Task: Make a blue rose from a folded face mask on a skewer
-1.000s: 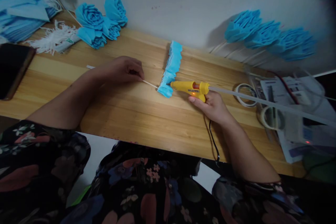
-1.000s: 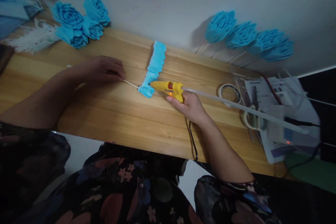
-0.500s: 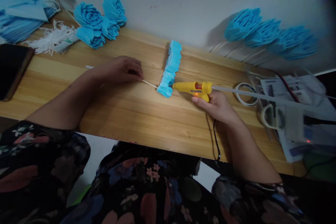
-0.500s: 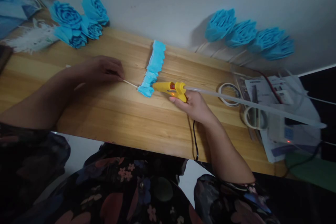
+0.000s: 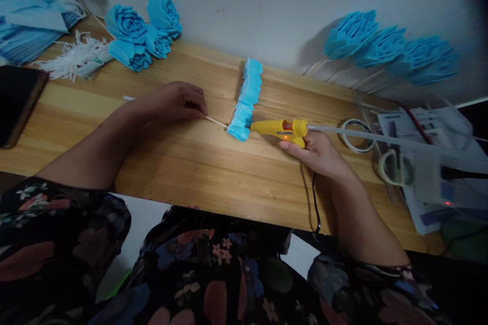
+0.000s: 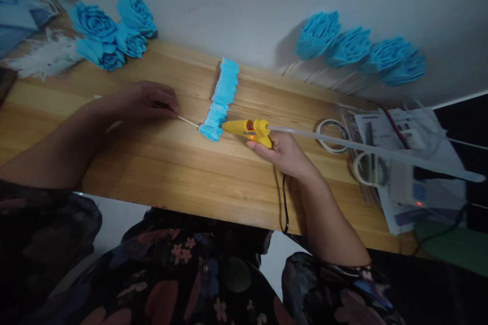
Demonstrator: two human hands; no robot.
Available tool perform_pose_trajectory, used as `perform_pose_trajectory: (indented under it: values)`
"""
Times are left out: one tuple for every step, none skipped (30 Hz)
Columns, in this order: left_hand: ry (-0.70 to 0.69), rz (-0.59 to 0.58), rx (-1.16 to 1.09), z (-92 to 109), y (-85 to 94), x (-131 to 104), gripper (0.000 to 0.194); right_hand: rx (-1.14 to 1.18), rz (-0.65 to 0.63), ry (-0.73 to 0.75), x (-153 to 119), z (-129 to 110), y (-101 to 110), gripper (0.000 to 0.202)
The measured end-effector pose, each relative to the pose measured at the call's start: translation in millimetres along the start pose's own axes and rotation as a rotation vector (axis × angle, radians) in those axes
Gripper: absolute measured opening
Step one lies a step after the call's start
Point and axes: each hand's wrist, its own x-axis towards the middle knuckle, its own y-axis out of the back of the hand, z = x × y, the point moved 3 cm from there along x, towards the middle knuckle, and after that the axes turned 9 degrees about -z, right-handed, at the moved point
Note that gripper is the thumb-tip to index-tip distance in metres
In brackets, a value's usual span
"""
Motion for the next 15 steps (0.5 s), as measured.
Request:
perform_pose_trajectory:
  values:
    - [-0.003,0.001,0.005,0.2,-0.1,0.0,0.043,0.006,-0.001,0.002,-0.1,-1.2,0.7,0.047]
    - [-0.005,0.002,0.010,0.2,-0.2,0.0,0.042,0.013,-0.001,0.004,-0.2,-2.6,1.4,0.046]
    - [-0.006,0.002,0.013,0.1,-0.3,0.0,0.041,0.021,0.000,0.008,-0.3,-4.0,2.1,0.045]
    - [-0.006,0.001,0.014,-0.1,-0.5,0.1,0.041,0.031,0.001,0.012,-0.6,-5.2,3.1,0.045]
    - [-0.004,0.000,0.015,-0.4,-0.6,0.2,0.040,0.041,0.000,0.014,-1.1,-6.1,4.2,0.045]
    - [-0.004,0.000,0.016,-0.7,-0.6,0.3,0.040,0.052,-0.001,0.015,-1.6,-6.5,5.6,0.045]
    - [-0.004,0.000,0.017,-1.0,-0.6,0.3,0.041,0.064,0.000,0.010,-2.2,-6.4,7.1,0.046]
    - [-0.004,-0.001,0.018,-1.3,-0.5,0.4,0.041,0.079,0.001,0.000,-2.9,-5.7,8.5,0.049]
    - [-0.002,-0.002,0.018,-1.6,-0.4,0.5,0.041,0.096,0.000,-0.011,-3.4,-4.6,9.6,0.051]
    - [0.002,-0.003,0.018,-2.0,-0.3,0.5,0.042,0.116,0.001,-0.022,-3.6,-3.4,10.3,0.054]
    - [0.004,-0.005,0.017,-2.4,-0.2,0.5,0.043,0.138,0.008,-0.029,-3.6,-2.2,10.4,0.057]
    - [0.005,-0.007,0.016,-2.8,-0.1,0.5,0.043,0.160,0.014,-0.031,-3.1,-1.2,9.7,0.059]
    - [0.003,-0.007,0.016,-3.1,0.0,0.4,0.043,0.180,0.020,-0.029,-2.2,-0.5,8.3,0.059]
    - [-0.003,-0.005,0.017,-3.2,0.1,0.3,0.043,0.196,0.026,-0.023,-0.9,0.0,6.1,0.059]
    - [-0.011,-0.003,0.017,-3.3,0.2,0.2,0.042,0.208,0.032,-0.016,0.6,0.2,3.5,0.059]
